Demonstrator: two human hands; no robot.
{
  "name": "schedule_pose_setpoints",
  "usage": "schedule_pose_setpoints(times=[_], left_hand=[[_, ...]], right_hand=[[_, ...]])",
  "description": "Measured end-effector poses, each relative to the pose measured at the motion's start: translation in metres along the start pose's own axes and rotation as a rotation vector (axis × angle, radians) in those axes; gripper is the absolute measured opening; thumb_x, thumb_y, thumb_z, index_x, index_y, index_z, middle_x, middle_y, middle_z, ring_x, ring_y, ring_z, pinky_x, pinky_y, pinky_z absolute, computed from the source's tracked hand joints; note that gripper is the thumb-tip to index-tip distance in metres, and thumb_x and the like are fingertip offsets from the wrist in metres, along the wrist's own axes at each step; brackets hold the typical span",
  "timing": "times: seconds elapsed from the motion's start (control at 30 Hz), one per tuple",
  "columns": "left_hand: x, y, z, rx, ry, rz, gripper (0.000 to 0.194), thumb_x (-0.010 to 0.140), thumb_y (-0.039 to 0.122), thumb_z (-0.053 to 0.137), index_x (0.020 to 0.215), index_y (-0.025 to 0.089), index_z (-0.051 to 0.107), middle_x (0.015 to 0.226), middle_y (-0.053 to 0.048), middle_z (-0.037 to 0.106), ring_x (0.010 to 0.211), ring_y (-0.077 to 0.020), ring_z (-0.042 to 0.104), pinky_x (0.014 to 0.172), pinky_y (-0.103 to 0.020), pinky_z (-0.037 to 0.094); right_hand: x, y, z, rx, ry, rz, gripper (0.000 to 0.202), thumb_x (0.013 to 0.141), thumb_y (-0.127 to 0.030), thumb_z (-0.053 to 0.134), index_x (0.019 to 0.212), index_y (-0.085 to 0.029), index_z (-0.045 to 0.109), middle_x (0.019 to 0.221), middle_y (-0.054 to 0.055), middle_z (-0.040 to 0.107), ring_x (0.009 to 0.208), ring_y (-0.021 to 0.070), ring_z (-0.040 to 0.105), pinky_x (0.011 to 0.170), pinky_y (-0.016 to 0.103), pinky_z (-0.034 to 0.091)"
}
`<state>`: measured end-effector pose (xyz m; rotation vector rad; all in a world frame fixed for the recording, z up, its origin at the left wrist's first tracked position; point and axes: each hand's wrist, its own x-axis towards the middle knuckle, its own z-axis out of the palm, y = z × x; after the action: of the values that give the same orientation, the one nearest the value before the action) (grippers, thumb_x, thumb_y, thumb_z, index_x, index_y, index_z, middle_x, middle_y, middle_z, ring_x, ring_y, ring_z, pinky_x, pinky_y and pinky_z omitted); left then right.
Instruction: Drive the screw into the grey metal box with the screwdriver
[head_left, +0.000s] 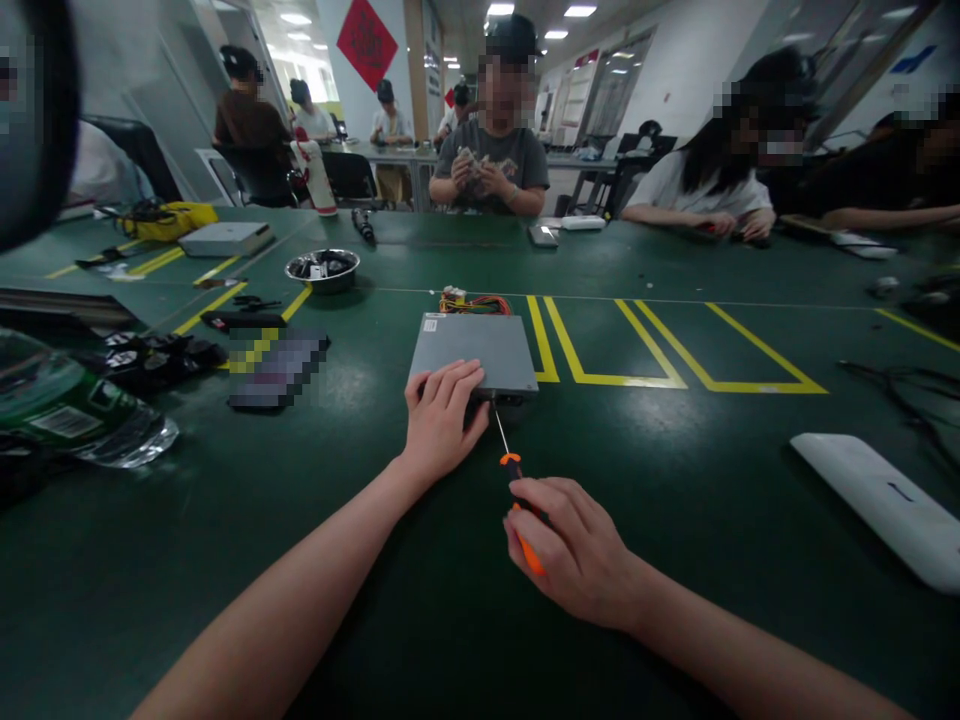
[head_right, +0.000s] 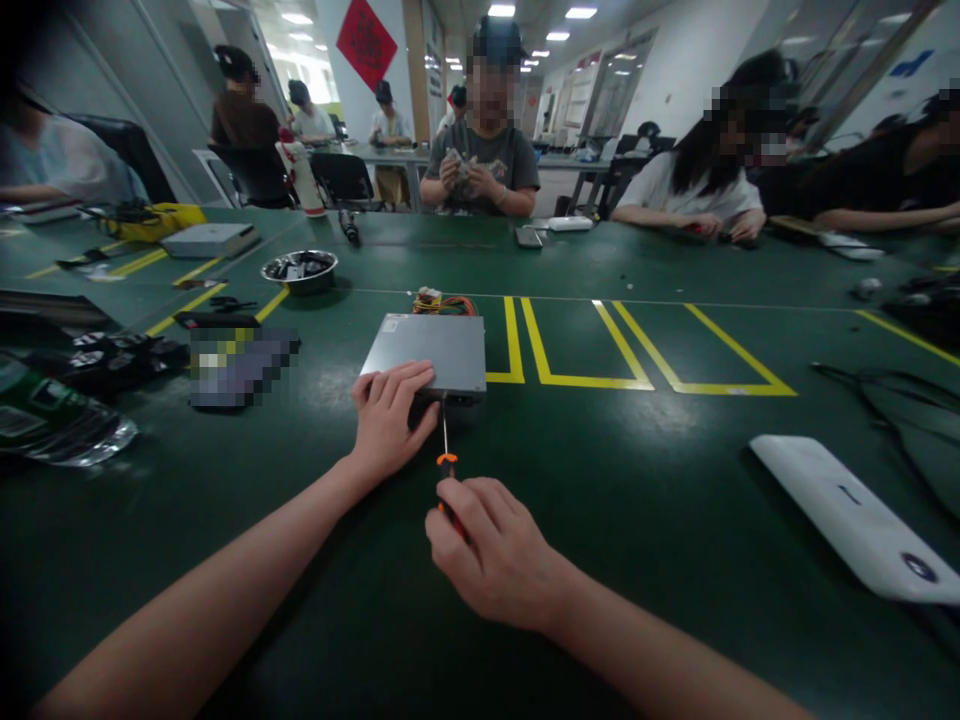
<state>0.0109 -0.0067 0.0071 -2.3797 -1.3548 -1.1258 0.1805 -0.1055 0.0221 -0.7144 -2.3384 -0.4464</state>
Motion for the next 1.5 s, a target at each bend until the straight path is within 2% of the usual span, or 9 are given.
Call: schedule_pose_setpoints(times=[0.23, 0.4, 0.53, 0.73, 0.9, 1.07, 1.27, 1.43, 1.5], left_hand=[[0.001, 0.001, 0.0, 0.003, 0.005, -0.002, 0.031, 0.084, 0.028, 0.049, 0.115, 0.023, 0.046, 0.124, -0.003, 0.055, 0.116, -0.0188, 0.046, 0.097, -0.039, 0.023], [0.0, 0.0, 0.0, -0.001, -0.001, -0.002, 0.031, 0.085, 0.028, 0.049, 0.115, 0.023, 0.046, 0.125, -0.003, 0.055, 0.117, -0.0195, 0.046, 0.097, -0.04, 0.023], [0.0, 0.0, 0.001, -0.001, -0.002, -0.003, 0.03, 0.085, 0.027, 0.048, 0.115, 0.023, 0.046, 0.124, -0.004, 0.055, 0.117, -0.0199, 0.046, 0.097, -0.04, 0.023], [0.0, 0.0, 0.0, -0.001, -0.001, -0.004, 0.031, 0.085, 0.027, 0.049, 0.115, 0.023, 0.046, 0.125, -0.003, 0.055, 0.117, -0.0197, 0.046, 0.097, -0.04, 0.024], [0.001, 0.001, 0.0, -0.004, 0.003, -0.008, 0.03, 0.085, 0.027, 0.048, 0.115, 0.024, 0.046, 0.124, -0.003, 0.055, 0.116, -0.02, 0.046, 0.096, -0.04, 0.024], [0.001, 0.001, 0.0, -0.005, 0.005, -0.016, 0.03, 0.085, 0.027, 0.048, 0.115, 0.024, 0.047, 0.124, -0.004, 0.055, 0.116, -0.0212, 0.046, 0.096, -0.041, 0.025], [0.001, 0.001, 0.0, -0.004, -0.005, -0.01, 0.03, 0.085, 0.026, 0.048, 0.115, 0.024, 0.046, 0.124, -0.004, 0.055, 0.117, -0.0207, 0.046, 0.096, -0.041, 0.024], [0.001, 0.001, 0.0, -0.007, -0.01, -0.018, 0.031, 0.085, 0.026, 0.049, 0.115, 0.023, 0.047, 0.124, -0.004, 0.055, 0.117, -0.0207, 0.046, 0.096, -0.041, 0.025], [0.001, 0.001, 0.0, -0.005, -0.007, -0.024, 0.03, 0.085, 0.026, 0.049, 0.115, 0.024, 0.047, 0.124, -0.004, 0.055, 0.117, -0.0206, 0.046, 0.097, -0.041, 0.025]], right_hand=[[0.008, -0.003, -0.001, -0.068, -0.072, 0.016, 0.005, 0.079, -0.018, 0.054, 0.083, -0.016, 0.055, 0.097, 0.011, 0.061, 0.085, 0.0202, 0.055, 0.072, 0.034, 0.049], [0.014, 0.003, -0.01, -0.094, -0.054, 0.126, 0.028, 0.081, -0.037, 0.053, 0.093, -0.011, 0.054, 0.086, 0.014, 0.06, 0.074, 0.0192, 0.057, 0.057, 0.03, 0.049], [0.016, 0.001, -0.018, -0.114, -0.056, 0.179, 0.011, 0.083, -0.017, 0.05, 0.089, -0.01, 0.055, 0.085, 0.012, 0.062, 0.071, 0.0152, 0.059, 0.059, 0.026, 0.049], [0.016, -0.007, -0.018, -0.23, -0.104, 0.056, 0.014, 0.078, -0.007, 0.052, 0.088, -0.014, 0.06, 0.094, 0.015, 0.063, 0.078, 0.0193, 0.06, 0.069, 0.033, 0.049], [0.015, -0.005, -0.017, -0.173, -0.131, 0.108, 0.017, 0.083, -0.024, 0.05, 0.091, -0.012, 0.06, 0.094, 0.016, 0.062, 0.073, 0.0194, 0.059, 0.062, 0.032, 0.049], [0.016, -0.006, -0.02, -0.139, -0.105, 0.041, 0.016, 0.082, -0.011, 0.048, 0.096, -0.011, 0.056, 0.096, 0.017, 0.064, 0.078, 0.0191, 0.06, 0.067, 0.032, 0.05], [0.012, -0.007, -0.013, -0.129, -0.141, 0.01, 0.01, 0.082, -0.014, 0.051, 0.088, -0.015, 0.057, 0.107, 0.015, 0.062, 0.085, 0.0194, 0.059, 0.076, 0.035, 0.048], [0.013, -0.003, -0.014, -0.118, -0.089, 0.089, 0.031, 0.084, -0.037, 0.048, 0.098, -0.011, 0.055, 0.092, 0.018, 0.062, 0.074, 0.0206, 0.06, 0.058, 0.031, 0.049], [0.014, -0.004, -0.017, -0.141, -0.075, 0.148, 0.029, 0.085, -0.034, 0.049, 0.097, -0.009, 0.055, 0.088, 0.017, 0.062, 0.071, 0.0193, 0.06, 0.054, 0.028, 0.048]])
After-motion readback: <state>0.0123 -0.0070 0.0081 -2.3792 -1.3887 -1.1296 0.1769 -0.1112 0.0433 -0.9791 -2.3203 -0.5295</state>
